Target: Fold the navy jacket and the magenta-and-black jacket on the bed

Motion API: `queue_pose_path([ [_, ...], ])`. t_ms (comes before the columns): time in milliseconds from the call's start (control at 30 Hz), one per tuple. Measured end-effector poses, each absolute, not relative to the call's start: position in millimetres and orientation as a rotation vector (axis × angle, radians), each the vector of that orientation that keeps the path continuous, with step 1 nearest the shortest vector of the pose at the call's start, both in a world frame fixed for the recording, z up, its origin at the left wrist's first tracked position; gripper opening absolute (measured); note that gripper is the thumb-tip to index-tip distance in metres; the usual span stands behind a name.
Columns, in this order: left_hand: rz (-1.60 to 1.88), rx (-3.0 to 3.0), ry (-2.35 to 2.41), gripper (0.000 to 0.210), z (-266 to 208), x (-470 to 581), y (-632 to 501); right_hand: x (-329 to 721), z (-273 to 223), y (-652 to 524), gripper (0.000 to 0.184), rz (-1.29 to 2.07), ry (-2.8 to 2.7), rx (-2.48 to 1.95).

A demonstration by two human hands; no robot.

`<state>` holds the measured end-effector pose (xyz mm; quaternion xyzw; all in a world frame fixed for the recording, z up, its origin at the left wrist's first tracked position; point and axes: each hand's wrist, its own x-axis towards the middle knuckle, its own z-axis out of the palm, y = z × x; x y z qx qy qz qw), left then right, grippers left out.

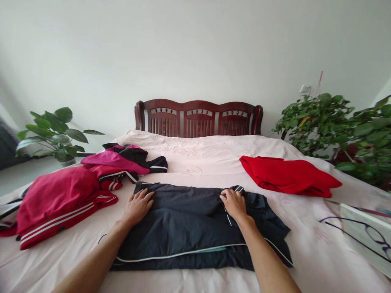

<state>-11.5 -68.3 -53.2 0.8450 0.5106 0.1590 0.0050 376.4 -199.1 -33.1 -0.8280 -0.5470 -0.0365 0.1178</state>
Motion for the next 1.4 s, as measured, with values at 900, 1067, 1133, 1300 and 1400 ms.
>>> queue_pose_path([
  [900, 0.474, 2.519, 1.3, 0.046, -51.4, -104.3, -141.1, 276.9, -62.8, -280.4, 0.055, -0.406, -2.017, -2.092],
  [1067, 0.598, 2.388, 1.499, 0.044, -53.0, -112.5, -140.5, 291.3, -63.7, -289.8, 0.058, -0.407, -1.887, -2.224],
  [1133, 0.623, 2.352, 1.581, 0.04, -49.3, -112.0, -142.8, 295.2, -64.4, -291.2, 0.059, -0.394, -1.86, -2.255],
  [1300, 0.605, 2.233, 1.743, 0.04, -40.4, -111.7, -148.8, 298.9, -65.5, -290.5, 0.06, -0.393, -1.82, -2.239],
  [1400, 0.587, 2.162, 1.748, 0.039, -43.1, -112.0, -148.6, 299.0, -65.5, -290.1, 0.058, -0.377, -1.792, -2.226],
])
